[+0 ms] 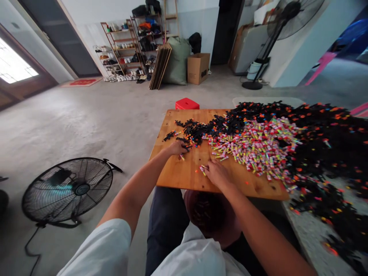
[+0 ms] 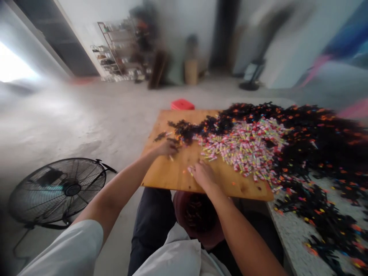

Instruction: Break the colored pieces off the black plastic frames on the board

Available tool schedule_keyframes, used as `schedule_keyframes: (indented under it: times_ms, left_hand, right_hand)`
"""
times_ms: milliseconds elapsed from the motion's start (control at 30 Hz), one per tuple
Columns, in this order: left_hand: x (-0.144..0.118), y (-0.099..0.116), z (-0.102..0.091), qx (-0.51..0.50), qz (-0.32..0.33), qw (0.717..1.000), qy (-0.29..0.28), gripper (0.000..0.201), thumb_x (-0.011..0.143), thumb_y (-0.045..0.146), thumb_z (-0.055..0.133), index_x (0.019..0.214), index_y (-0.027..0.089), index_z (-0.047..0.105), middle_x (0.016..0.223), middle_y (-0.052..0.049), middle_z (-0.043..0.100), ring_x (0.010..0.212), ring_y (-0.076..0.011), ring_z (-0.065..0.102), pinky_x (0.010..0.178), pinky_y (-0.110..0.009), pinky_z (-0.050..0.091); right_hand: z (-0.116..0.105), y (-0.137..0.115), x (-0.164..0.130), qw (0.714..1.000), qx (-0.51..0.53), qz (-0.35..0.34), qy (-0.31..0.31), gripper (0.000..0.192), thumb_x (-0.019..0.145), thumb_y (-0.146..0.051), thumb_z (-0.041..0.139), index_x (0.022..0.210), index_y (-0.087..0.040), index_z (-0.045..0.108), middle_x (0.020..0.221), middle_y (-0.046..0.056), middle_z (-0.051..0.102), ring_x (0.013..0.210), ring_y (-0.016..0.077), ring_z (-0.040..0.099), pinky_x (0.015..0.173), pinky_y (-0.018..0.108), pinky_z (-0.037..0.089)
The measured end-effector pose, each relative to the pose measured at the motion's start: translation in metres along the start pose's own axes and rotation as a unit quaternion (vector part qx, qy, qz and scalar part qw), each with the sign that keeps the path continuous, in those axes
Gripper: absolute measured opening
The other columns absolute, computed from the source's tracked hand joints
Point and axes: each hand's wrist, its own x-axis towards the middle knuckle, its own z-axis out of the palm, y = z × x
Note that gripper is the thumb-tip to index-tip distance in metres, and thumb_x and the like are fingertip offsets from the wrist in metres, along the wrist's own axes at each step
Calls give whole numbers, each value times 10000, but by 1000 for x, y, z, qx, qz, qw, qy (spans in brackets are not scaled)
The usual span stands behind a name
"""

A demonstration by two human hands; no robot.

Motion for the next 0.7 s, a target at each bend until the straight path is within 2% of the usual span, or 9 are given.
schedule_keyframes:
  times_ms: [100, 200, 267, 367, 433, 467, 567, 700]
  left_hand:
    - [-9, 2, 5, -14, 1, 1000, -14, 147, 731, 225, 755, 741, 175, 617, 561, 27, 541, 540, -114, 493, 521, -223, 373]
    - [-24, 3, 19, -91, 4, 996, -12, 171, 736, 240, 729, 758, 185, 569, 601, 31, 540, 505, -88, 471, 484, -206, 337]
    - [-37, 5, 35, -208, -5, 978, -5, 192, 715, 249, 722, 788, 189, 555, 656, 20, 569, 507, -83, 490, 450, -194, 303]
    - [-56, 12, 61, -377, -19, 926, -10, 189, 695, 258, 682, 785, 187, 531, 698, 8, 580, 497, -76, 496, 403, -182, 255]
    - [-67, 17, 78, -443, -21, 896, -14, 172, 702, 266, 646, 770, 188, 509, 669, 15, 551, 458, -69, 454, 380, -181, 248]
    - [-71, 18, 85, -462, -22, 886, -13, 163, 709, 272, 631, 771, 191, 504, 641, 23, 526, 433, -70, 426, 366, -184, 245]
    - [-80, 20, 102, -483, -33, 875, -1, 146, 731, 301, 599, 787, 202, 507, 555, 44, 446, 357, -80, 323, 315, -211, 198]
    - [-87, 22, 113, -491, -7, 871, -7, 165, 762, 350, 574, 816, 208, 511, 539, 52, 429, 323, -82, 255, 290, -232, 136]
  right_hand:
    - [3, 5, -2, 999, 46, 20, 20, 100, 958, -246, 599, 960, -185, 678, 1014, 134, 736, 944, 266, 697, 777, 341, 474]
    - [5, 5, -4, 974, 185, 90, 88, 69, 891, -242, 650, 931, -204, 608, 869, 72, 730, 801, 235, 695, 709, 327, 492]
    - [4, -2, -8, 926, 342, 114, 113, 148, 880, -314, 671, 910, -227, 555, 759, 9, 698, 641, 192, 656, 610, 299, 493]
    - [-1, -22, -17, 813, 563, 95, 112, 259, 884, -430, 690, 892, -241, 513, 675, -40, 666, 509, 146, 592, 500, 257, 475]
    - [-7, -37, -23, 754, 642, 74, 118, 293, 873, -453, 726, 933, -232, 542, 720, -32, 694, 535, 137, 615, 506, 247, 494]
    - [-9, -44, -26, 737, 662, 67, 121, 300, 872, -452, 738, 965, -227, 564, 765, -21, 714, 557, 133, 629, 518, 246, 506]
    - [-15, -59, -34, 721, 681, 48, 121, 311, 878, -450, 750, 1029, -214, 617, 857, 9, 747, 580, 125, 638, 523, 245, 520]
    - [-16, -67, -42, 717, 684, 37, 129, 303, 893, -450, 745, 1041, -208, 639, 831, 8, 743, 570, 126, 642, 515, 250, 529]
